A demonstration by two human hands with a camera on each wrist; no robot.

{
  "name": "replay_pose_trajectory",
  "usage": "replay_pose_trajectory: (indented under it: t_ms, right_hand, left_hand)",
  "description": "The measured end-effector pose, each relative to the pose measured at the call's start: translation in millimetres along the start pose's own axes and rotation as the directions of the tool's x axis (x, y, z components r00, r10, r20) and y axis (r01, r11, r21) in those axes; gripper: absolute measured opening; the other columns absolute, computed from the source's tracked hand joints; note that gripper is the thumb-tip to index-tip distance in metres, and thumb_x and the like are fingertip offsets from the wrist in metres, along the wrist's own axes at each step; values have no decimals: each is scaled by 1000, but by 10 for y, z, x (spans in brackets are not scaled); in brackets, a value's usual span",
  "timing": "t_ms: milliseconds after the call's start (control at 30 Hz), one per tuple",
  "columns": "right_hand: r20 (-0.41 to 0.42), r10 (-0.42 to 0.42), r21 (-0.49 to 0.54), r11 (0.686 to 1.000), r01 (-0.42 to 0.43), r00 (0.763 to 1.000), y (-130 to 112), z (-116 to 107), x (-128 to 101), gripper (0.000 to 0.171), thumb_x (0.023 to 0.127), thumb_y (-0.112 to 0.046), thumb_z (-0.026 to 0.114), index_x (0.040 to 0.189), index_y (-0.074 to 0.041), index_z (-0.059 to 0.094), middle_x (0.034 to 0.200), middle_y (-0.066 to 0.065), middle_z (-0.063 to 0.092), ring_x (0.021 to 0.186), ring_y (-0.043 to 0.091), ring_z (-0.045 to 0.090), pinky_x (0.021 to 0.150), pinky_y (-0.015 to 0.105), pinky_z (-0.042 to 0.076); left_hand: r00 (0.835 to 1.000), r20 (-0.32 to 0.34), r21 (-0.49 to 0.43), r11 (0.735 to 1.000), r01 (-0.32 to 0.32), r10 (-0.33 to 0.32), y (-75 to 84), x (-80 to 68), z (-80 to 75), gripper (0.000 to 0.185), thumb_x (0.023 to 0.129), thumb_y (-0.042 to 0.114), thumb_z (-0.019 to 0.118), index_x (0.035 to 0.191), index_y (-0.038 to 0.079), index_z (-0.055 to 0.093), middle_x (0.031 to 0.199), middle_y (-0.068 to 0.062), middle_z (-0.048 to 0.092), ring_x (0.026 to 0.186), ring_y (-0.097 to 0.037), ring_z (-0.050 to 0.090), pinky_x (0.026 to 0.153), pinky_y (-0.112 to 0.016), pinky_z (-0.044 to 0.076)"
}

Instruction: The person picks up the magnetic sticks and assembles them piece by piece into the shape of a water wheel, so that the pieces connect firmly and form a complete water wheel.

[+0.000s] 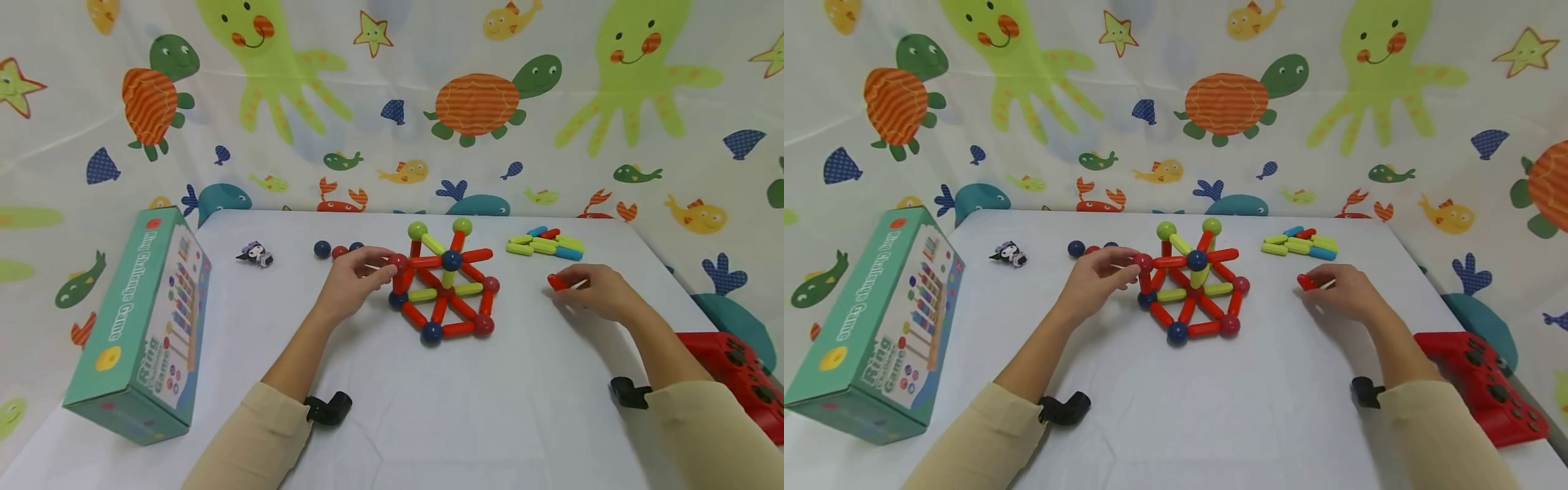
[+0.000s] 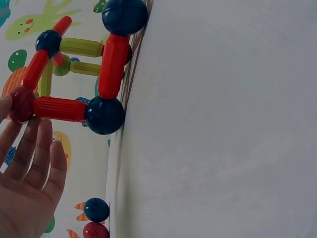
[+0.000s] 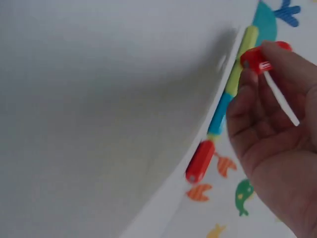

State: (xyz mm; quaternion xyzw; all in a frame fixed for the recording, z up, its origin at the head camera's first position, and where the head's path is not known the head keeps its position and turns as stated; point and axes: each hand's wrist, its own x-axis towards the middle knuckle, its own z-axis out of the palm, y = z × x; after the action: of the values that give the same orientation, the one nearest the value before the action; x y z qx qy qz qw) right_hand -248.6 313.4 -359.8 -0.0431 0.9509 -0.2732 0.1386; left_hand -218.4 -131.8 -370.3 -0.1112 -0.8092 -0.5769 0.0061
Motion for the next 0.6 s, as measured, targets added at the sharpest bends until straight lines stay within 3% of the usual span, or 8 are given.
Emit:
replay_pose_trajectory:
  t_ms: [167,300,433,600]
  right_hand:
    - [-43,-41,213,976,49,998,-264,122,33,58,98,-36,71,144,-4,53,135,23,61,111,32,64,83,28,57]
    - [-59,-63,314,946,79,996,-472,227,90,54,98,-36,71,142,-9,55,135,18,64,117,32,64,90,31,59]
    - [-61,-91,362,926,107,994,-632,338,169,49,98,-30,72,141,-11,56,134,16,65,119,33,65,95,35,59]
    - [-32,-118,348,930,122,992,-740,450,257,44,98,-25,72,138,-9,60,129,16,68,116,30,65,97,36,58]
  left_hand:
    - [1000,-7,13,1000,3,-3,6,2,12,37,100,32,70,134,18,67,122,-7,71,101,-24,70,84,-33,60]
    - [1000,-10,16,1000,8,-8,7,1,33,37,100,33,69,134,19,67,122,-6,71,100,-24,70,84,-32,59]
    - [1000,-1,9,1000,1,-1,1,-2,37,38,100,33,69,135,19,67,123,-7,70,101,-24,70,84,-31,59]
    - [1000,-10,7,1000,7,-7,-5,-17,25,36,100,33,69,134,19,67,122,-6,71,100,-23,71,84,-32,59]
